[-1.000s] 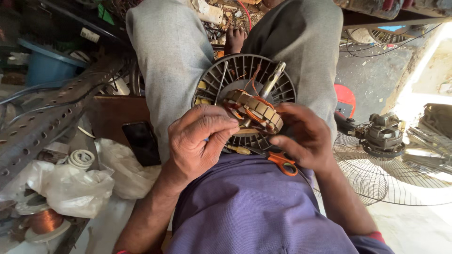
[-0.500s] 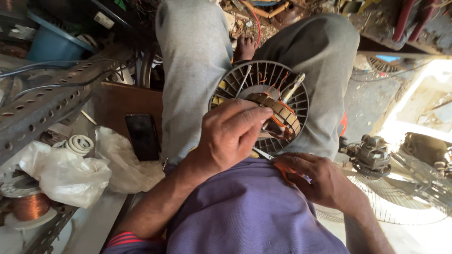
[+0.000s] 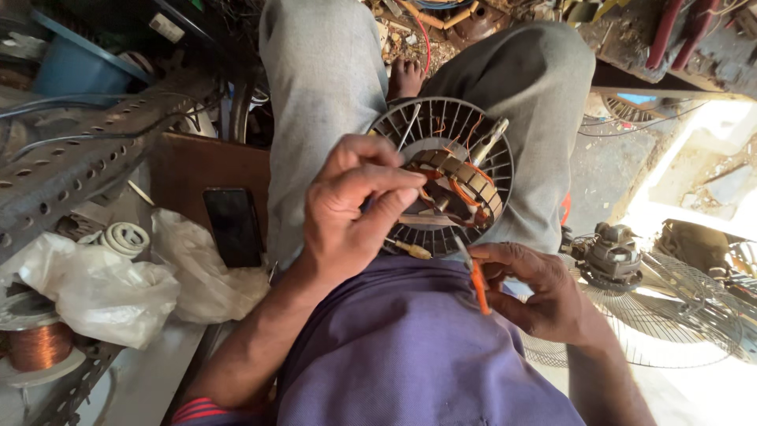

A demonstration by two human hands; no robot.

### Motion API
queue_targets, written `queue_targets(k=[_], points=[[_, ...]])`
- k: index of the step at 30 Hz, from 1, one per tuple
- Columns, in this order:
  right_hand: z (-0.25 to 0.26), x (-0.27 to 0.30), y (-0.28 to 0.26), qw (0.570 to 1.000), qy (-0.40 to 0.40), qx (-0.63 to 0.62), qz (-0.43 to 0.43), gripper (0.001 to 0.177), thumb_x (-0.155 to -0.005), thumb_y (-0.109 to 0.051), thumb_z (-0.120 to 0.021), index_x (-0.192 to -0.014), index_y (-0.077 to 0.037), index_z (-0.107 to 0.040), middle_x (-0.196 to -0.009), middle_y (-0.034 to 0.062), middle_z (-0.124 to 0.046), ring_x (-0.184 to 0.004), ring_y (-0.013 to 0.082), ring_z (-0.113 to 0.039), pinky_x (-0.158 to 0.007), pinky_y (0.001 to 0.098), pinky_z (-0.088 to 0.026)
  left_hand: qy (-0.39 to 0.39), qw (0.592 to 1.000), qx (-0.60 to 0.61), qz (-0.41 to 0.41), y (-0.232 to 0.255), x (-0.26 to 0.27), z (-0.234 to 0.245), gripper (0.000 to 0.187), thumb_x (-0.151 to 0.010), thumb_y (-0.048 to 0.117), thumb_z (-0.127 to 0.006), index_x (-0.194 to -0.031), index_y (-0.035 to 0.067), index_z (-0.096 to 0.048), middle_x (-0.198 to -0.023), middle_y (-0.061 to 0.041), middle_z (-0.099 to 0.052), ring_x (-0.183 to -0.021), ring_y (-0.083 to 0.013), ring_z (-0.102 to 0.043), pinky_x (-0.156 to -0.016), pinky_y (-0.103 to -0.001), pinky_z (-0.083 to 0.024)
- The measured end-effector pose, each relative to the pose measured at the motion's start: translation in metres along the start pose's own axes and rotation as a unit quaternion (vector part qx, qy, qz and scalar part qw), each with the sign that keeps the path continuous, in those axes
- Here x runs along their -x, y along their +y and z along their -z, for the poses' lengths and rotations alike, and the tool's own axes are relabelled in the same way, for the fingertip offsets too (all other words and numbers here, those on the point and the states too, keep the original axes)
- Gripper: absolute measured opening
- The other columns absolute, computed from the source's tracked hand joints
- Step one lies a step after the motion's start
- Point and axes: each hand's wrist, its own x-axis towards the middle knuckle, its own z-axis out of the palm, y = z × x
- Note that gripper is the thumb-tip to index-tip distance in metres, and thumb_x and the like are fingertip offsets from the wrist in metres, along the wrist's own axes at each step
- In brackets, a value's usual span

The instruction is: The person is repairing an electrical motor stator by hand. They use scissors to cut insulation tape and a screwdriver to adjust the copper windings and internal components of the stator, which rests on their lap.

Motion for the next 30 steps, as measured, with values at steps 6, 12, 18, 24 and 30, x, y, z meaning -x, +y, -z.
queue_targets(k=[6,12,18,24,30], points=[[-0.029,-0.011,0.006,0.996,0.046,-0.069,0.033,0.058,-0.086,-0.007,-0.081,-0.139,0.0,-0.06,-0.098,0.0058,-0.074,-0.083,0.012,-0.078,-0.077,0.0274,-0.064,-0.015,0.945,0.283,0.16,0.001,0.013,0.008,0.013,-0.096,-0.009,-0.073,-0.104,0.001,-0.072,-0.103,-0.011,-0.072,-0.086,-0.0123,-0.069,-0.081,-0.026,-0.061],[-0.043,-0.027,-0.005,0.996,0.076,-0.013,0.035,0.059,-0.082,-0.013,-0.087,-0.135,-0.001,-0.064,-0.101,0.0065,-0.075,-0.086,0.0133,-0.077,-0.076,0.0267,-0.061,-0.002,0.932,0.289,0.217,0.003,0.017,0.006,0.01,-0.095,-0.005,-0.072,-0.105,-0.002,-0.07,-0.095,-0.013,-0.074,-0.082,-0.0156,-0.075,-0.075,-0.029,-0.065],[-0.045,-0.039,-0.012,0.994,0.084,0.023,0.07,0.068,-0.074,-0.023,-0.092,-0.131,0.001,-0.064,-0.111,0.0114,-0.073,-0.092,0.0174,-0.074,-0.082,0.0305,-0.059,-0.007,0.954,0.239,0.179,0.002,0.02,0.003,0.034,-0.091,-0.009,-0.074,-0.12,-0.001,-0.057,-0.095,-0.014,-0.074,-0.084,-0.0146,-0.073,-0.077,-0.028,-0.065],[-0.047,-0.04,-0.01,0.995,0.082,0.036,0.046,0.068,-0.077,-0.021,-0.091,-0.135,0.0,-0.064,-0.109,0.0093,-0.073,-0.089,0.0167,-0.072,-0.08,0.0302,-0.059,-0.005,0.968,0.182,0.171,0.0,0.023,0.001,0.044,-0.091,-0.01,-0.072,-0.123,-0.001,-0.044,-0.095,-0.014,-0.072,-0.085,-0.0141,-0.073,-0.078,-0.026,-0.064],[-0.046,-0.038,-0.01,0.997,0.075,0.026,0.019,0.067,-0.076,-0.022,-0.091,-0.136,-0.005,-0.065,-0.099,0.0046,-0.072,-0.079,0.0122,-0.065,-0.067,0.0268,-0.053,-0.018,0.987,0.104,0.123,0.003,0.024,0.001,0.044,-0.092,-0.009,-0.072,-0.123,-0.001,-0.041,-0.093,-0.014,-0.073,-0.084,-0.0125,-0.074,-0.077,-0.025,-0.064]])
